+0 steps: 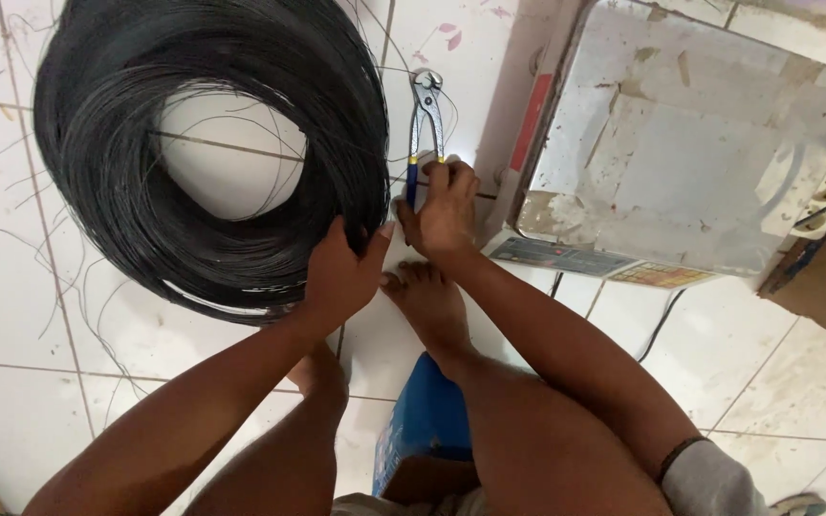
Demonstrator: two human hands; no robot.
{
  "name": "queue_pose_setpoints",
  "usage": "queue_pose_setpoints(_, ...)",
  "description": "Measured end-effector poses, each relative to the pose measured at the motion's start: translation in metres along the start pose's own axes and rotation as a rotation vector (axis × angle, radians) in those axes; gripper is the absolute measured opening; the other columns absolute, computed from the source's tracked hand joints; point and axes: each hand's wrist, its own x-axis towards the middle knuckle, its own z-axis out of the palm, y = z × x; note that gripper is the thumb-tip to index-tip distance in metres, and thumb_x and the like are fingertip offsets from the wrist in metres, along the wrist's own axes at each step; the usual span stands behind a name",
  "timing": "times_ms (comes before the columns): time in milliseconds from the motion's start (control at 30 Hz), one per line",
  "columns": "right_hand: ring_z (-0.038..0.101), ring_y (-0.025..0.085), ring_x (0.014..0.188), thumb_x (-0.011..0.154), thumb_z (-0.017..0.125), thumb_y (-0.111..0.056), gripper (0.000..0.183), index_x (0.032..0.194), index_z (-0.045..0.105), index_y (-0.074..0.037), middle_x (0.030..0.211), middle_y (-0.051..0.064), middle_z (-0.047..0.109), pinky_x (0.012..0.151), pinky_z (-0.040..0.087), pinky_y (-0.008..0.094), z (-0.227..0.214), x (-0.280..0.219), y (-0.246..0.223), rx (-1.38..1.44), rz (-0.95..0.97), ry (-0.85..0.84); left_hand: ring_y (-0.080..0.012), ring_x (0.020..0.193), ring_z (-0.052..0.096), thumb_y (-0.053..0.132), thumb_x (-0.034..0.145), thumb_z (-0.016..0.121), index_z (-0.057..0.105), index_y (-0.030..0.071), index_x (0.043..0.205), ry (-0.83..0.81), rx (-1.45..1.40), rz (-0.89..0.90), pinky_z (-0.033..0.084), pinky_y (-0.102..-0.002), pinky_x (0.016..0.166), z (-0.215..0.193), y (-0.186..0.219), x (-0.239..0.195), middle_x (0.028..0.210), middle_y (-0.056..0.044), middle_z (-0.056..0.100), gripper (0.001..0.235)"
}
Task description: Securing a large coil of black wire by twisting and cutting wire ties using pliers on a tiled floor.
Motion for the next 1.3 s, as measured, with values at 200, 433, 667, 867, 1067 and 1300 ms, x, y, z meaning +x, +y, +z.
queue_pose_setpoints(200,0.049,0.037,0.112,0.069,0.073,-0.029,0.051,0.112,0.058,-0.004,0.118,0.016,0.039,0.086,0.05,0.044,-0.017,0.008,-0.003,0.016,0.167,-0.175,-0.0191,0.062,0.067,0.037,0.101,0.053,0.061,0.006,0.08,0.078,-0.186,0.171,0.057,-0.03,0.061,-0.002,-0.014,-0.005,0.062,-0.013,0.068,0.038)
queue_pose_setpoints(433,0.052,0.019,0.046,0.067,0.065,-0.018,0.018,0.052,0.057,-0.015,0.044,0.002,0.046,0.048,0.038,0.032,-0.042,-0.017,-0.018,0.354,0.298,-0.07,-0.0359,0.077,0.067,0.046,0.1,0.046,0.058,0.002,0.091,0.118,-0.129,0.212,0.048,-0.047,0.063,-0.011,-0.005,-0.023,0.073,-0.023,0.064,0.046)
queue_pose_setpoints(667,0.06,0.038,0.084,0.062,0.066,0.001,0.016,0.072,0.054,-0.004,0.085,0.017,0.055,0.075,0.047,0.04,-0.082,-0.066,-0.034,0.273,-0.295,-0.108,-0.0268,0.066,0.071,0.045,0.101,0.039,0.062,0.001,0.096,-0.042,-0.061,0.24,0.055,-0.038,0.057,-0.027,-0.016,-0.027,0.068,-0.014,0.07,0.05)
queue_pose_setpoints(867,0.063,0.035,0.092,0.061,0.067,0.002,0.018,0.066,0.051,-0.006,0.095,0.011,0.061,0.077,0.048,0.038,-0.119,-0.074,-0.063,0.171,-0.396,-0.2,-0.0355,0.084,0.069,0.042,0.099,0.038,0.063,-0.003,0.099,-0.076,-0.054,0.239,0.055,-0.044,0.067,-0.032,-0.005,-0.029,0.086,-0.024,0.07,0.052)
queue_pose_setpoints(1067,0.062,0.036,0.099,0.067,0.059,0.01,0.022,0.083,0.06,-0.005,0.099,0.016,0.064,0.081,0.047,0.043,-0.116,-0.056,-0.076,0.216,-0.237,-0.323,-0.0272,0.076,0.067,0.045,0.1,0.038,0.063,-0.001,0.102,-0.159,-0.028,0.227,0.054,-0.033,0.058,-0.04,-0.016,-0.035,0.088,-0.021,0.069,0.053)
queue_pose_setpoints(1300,0.064,0.038,0.108,0.07,0.056,0.016,0.054,0.12,0.057,-0.003,0.105,0.026,0.065,0.082,0.056,0.047,-0.125,-0.054,-0.115,0.223,-0.019,-0.503,-0.0264,0.071,0.064,0.039,0.102,0.041,0.063,-0.003,0.098,-0.031,0.011,0.3,0.05,-0.029,0.051,-0.037,-0.046,-0.035,0.079,-0.027,0.064,0.048)
